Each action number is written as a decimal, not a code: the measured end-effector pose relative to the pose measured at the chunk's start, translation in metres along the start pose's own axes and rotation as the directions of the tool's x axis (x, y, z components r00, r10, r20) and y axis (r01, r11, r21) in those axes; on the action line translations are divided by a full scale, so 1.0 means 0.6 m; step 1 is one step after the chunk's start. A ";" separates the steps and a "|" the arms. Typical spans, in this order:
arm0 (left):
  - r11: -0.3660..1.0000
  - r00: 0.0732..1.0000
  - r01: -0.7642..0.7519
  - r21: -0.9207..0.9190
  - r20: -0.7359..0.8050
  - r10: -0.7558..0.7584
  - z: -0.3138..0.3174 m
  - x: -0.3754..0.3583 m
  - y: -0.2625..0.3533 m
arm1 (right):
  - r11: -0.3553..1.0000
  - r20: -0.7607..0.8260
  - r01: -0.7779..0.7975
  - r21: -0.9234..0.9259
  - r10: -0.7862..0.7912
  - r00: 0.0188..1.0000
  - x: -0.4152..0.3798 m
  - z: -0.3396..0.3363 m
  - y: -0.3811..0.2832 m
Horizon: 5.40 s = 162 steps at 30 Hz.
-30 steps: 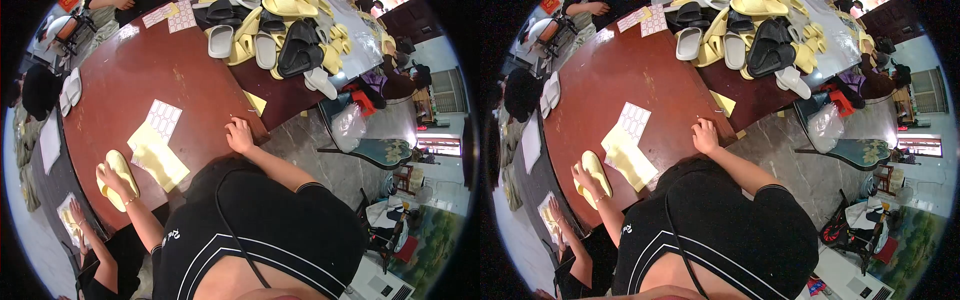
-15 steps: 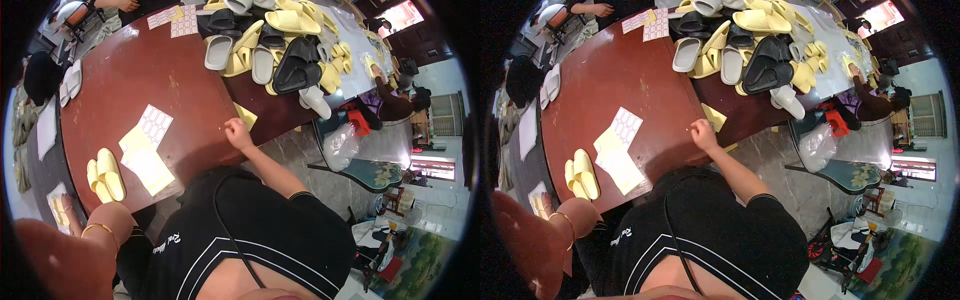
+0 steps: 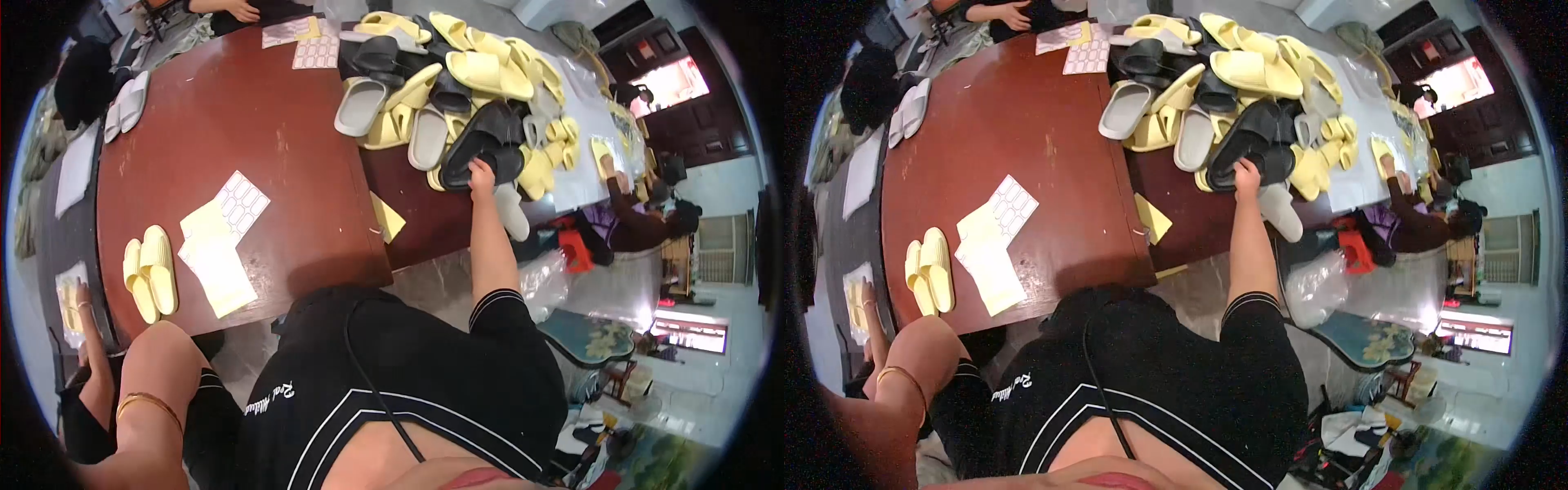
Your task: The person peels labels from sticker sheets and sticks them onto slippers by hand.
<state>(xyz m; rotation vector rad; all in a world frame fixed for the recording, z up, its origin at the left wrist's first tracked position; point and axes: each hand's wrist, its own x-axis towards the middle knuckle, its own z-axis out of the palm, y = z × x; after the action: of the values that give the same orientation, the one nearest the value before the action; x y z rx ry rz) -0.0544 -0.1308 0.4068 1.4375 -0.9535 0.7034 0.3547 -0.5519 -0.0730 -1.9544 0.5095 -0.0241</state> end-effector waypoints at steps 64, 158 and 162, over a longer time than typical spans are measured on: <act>0.334 0.252 0.942 0.031 -0.723 -0.643 -0.106 -0.412 -0.251 | 0.940 0.798 -0.189 0.283 -0.121 0.590 -0.505 0.266 -0.142; -0.595 -0.266 0.802 -0.058 -0.926 -0.269 -0.247 -0.680 -0.376 | 0.859 0.736 0.445 0.255 -0.470 0.487 -0.578 0.210 -0.114; -0.531 -0.319 0.843 -0.083 -0.873 -0.369 -0.259 -0.688 -0.378 | 0.855 0.726 0.445 0.266 -0.481 0.491 -0.577 0.207 -0.114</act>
<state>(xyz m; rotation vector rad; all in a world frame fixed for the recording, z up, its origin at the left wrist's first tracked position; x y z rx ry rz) -0.0369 0.0720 -0.0455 1.9235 1.5910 0.0318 0.0940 -0.2958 0.0060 -1.7823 -0.6186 0.4564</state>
